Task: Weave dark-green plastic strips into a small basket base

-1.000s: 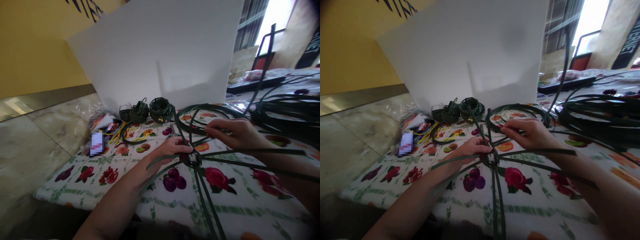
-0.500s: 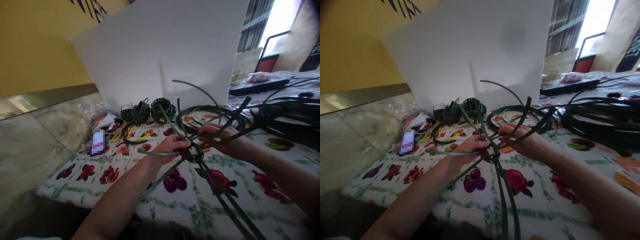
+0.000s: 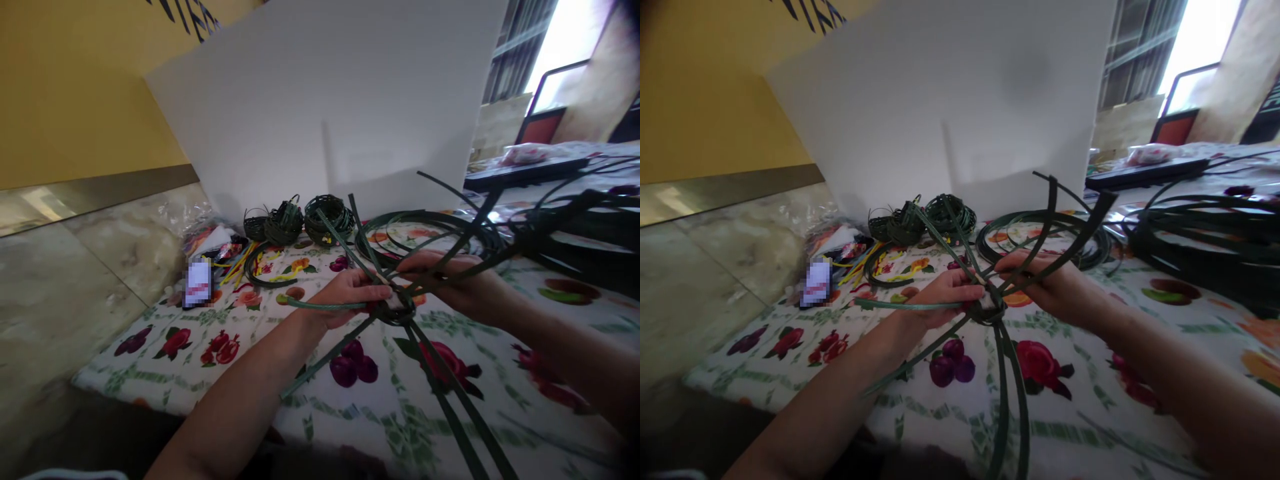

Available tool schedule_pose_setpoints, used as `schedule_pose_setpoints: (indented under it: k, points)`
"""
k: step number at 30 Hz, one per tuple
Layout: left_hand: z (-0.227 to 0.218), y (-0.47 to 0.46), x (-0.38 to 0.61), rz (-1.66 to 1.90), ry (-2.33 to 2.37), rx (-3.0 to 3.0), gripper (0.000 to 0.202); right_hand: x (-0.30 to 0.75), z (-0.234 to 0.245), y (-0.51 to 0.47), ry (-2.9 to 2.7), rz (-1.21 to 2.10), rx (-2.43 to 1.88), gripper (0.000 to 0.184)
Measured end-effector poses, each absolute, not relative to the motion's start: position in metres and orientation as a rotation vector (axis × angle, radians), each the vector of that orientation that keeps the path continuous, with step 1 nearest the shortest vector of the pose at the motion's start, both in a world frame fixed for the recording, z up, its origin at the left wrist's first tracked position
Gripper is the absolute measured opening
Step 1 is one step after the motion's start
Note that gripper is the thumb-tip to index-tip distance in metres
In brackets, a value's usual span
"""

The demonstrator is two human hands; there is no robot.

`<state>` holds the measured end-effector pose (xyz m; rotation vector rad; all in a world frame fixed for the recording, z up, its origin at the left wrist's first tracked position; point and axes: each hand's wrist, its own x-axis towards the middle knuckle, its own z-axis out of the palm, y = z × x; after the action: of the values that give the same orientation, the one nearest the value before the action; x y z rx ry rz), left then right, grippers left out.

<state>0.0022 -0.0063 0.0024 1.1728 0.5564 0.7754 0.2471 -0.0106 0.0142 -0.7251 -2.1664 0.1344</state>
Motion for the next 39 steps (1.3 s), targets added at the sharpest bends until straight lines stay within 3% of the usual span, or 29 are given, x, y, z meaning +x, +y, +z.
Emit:
schedule_pose_setpoints:
  k: [7,17,26,39]
  points:
    - [0.008,-0.011,0.007,0.900,0.545,1.153,0.058,0.241,0.014,-0.014,-2.095,0.158,-0.697,0.029]
    - [0.008,-0.013,0.014,1.076,0.583,1.143,0.059,0.232,0.010,-0.018,-1.967,0.390,-0.841,0.025]
    - [0.010,-0.011,0.010,1.090,0.613,1.164,0.058,0.233,0.013,-0.019,-2.024,0.381,-0.886,0.030]
    - [0.004,-0.016,0.020,1.225,0.545,1.029,0.054,0.225,0.017,-0.019,-1.759,0.901,-0.977,0.048]
